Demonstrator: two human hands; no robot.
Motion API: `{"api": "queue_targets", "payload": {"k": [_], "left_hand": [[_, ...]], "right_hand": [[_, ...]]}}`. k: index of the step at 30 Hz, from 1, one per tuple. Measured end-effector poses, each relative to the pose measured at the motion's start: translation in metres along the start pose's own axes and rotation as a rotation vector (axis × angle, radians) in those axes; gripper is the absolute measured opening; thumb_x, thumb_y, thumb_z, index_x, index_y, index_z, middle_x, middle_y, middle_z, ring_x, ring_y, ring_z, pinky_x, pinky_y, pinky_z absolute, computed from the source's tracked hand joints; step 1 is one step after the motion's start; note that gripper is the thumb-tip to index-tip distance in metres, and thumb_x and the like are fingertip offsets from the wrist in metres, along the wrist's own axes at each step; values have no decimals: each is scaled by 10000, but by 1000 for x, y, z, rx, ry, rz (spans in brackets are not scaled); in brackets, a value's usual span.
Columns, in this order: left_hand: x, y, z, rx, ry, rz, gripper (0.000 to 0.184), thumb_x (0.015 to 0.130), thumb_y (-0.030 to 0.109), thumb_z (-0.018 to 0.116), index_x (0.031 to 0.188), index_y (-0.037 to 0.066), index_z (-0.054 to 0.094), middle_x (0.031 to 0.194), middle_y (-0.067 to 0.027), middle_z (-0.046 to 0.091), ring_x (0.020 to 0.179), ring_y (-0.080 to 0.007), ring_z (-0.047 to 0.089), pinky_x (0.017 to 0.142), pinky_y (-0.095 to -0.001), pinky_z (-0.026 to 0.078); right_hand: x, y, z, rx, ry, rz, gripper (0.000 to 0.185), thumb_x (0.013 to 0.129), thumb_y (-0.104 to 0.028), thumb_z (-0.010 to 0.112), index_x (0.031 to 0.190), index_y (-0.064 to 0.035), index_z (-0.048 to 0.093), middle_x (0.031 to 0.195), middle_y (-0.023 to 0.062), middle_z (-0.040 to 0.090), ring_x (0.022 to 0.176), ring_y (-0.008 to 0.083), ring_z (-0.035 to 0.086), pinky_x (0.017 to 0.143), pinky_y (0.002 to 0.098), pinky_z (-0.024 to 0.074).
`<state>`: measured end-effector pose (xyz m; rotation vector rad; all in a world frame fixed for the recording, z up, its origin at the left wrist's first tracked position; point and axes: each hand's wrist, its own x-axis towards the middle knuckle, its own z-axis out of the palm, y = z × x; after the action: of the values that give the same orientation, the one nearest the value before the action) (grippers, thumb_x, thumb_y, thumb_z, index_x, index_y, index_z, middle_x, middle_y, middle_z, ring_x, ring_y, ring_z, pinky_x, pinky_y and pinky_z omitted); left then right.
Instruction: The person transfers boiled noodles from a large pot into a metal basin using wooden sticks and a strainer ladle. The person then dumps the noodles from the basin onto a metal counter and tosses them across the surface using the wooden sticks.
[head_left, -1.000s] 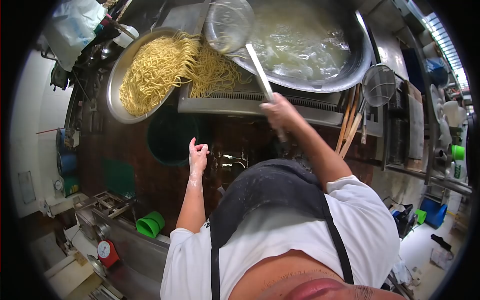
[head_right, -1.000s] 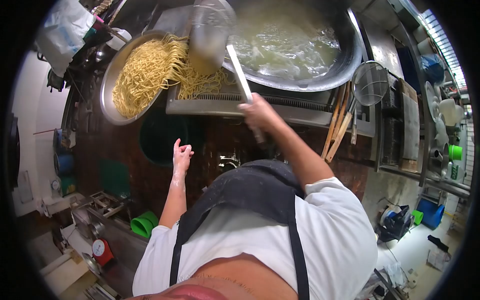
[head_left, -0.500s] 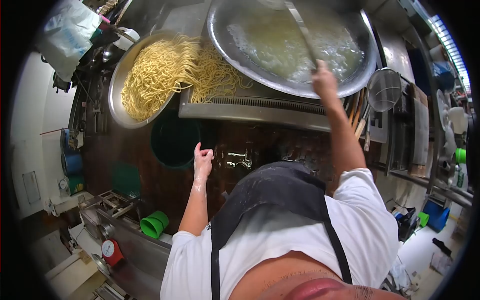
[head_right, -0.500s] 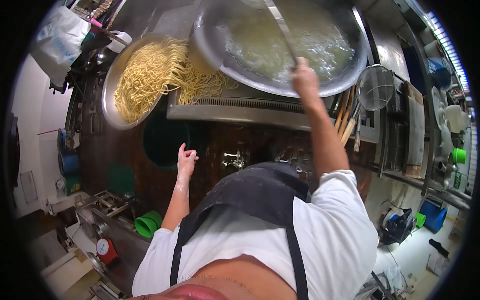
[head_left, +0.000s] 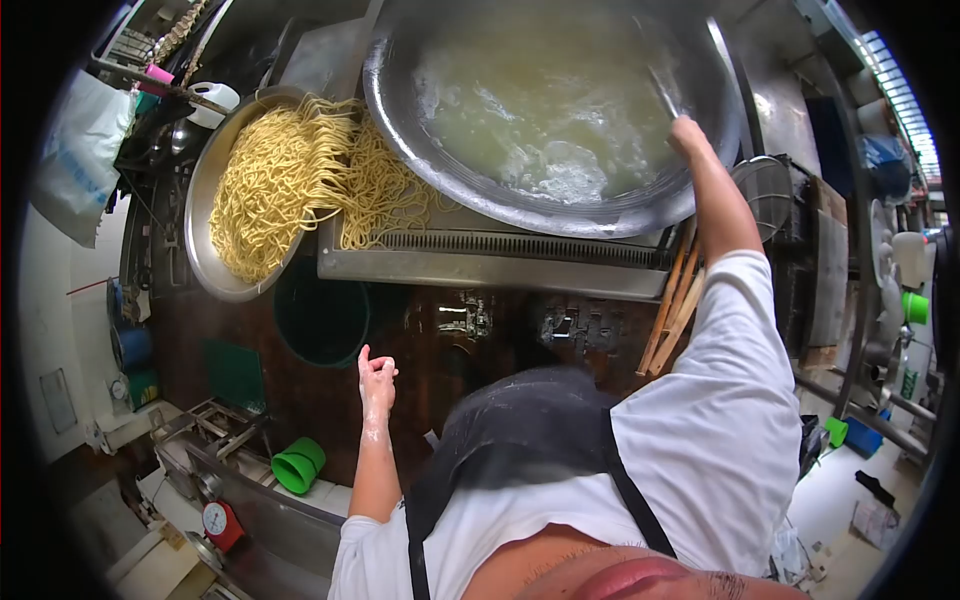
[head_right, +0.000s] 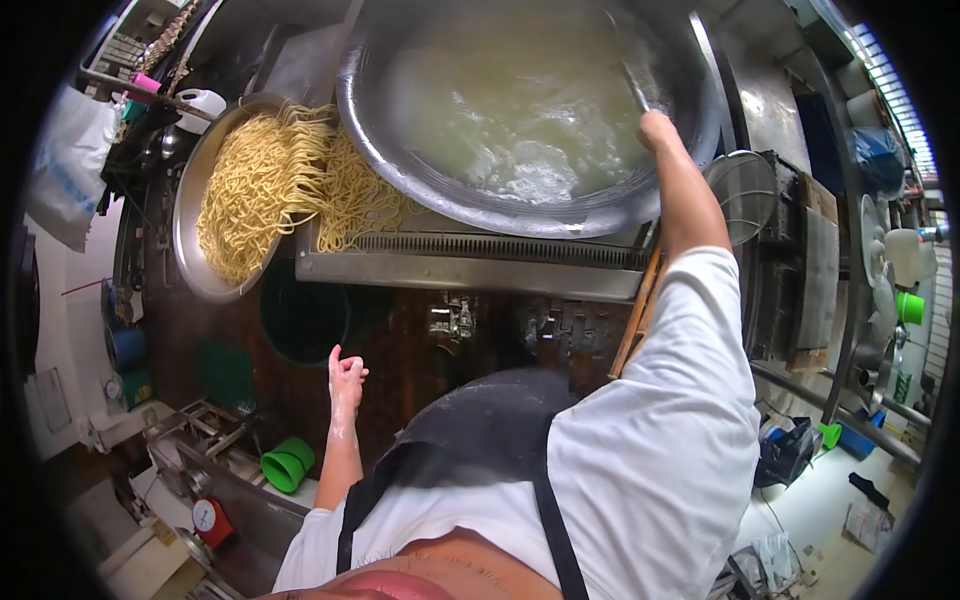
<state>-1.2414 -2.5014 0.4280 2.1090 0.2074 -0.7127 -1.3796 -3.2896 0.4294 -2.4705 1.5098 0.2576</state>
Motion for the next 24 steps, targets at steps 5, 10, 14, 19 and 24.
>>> {"api": "queue_targets", "payload": {"k": [5, 10, 14, 19, 24], "left_hand": [[-9, -3, 0, -40, 6, -9, 716, 912, 111, 634, 1517, 29, 259, 946, -19, 647, 740, -95, 599, 627, -222, 478], [-4, -21, -5, -54, -36, 36, 716, 916, 116, 635, 1513, 9, 254, 928, -22, 650, 732, -87, 596, 646, -225, 485], [8, -28, -14, -19, -92, 132, 710, 911, 137, 635, 1501, -16, 271, 933, -27, 653, 735, -95, 602, 726, -246, 504], [26, -43, -43, -101, -133, 257, 717, 920, 110, 631, 1513, 2, 244, 932, -38, 643, 713, -90, 616, 631, -232, 494], [29, -66, -78, -178, -198, 297, 720, 919, 118, 657, 1508, 20, 254, 939, -46, 635, 707, -103, 616, 627, -233, 494]], "right_hand": [[-31, -68, 2, -73, -219, -107, 207, 852, -24, 519, 939, 55, 690, 824, 262, 703, 815, 358, 729, 677, 467, 585], [-140, -79, 31, 128, -319, -179, 175, 810, -117, 594, 912, 16, 646, 691, 123, 646, 553, 233, 620, 470, 394, 477], [-252, -122, 35, 420, -595, -147, 146, 848, -138, 625, 907, -12, 582, 593, 25, 511, 493, 174, 533, 424, 376, 424], [-337, -194, 71, 1264, -784, -116, 145, 962, -240, 490, 948, -97, 509, 688, 5, 490, 516, 150, 515, 419, 336, 423], [-452, -328, 24, 568, -202, -387, 329, 891, -199, 636, 1108, 20, 521, 870, 210, 669, 842, 345, 684, 740, 439, 536]]}}
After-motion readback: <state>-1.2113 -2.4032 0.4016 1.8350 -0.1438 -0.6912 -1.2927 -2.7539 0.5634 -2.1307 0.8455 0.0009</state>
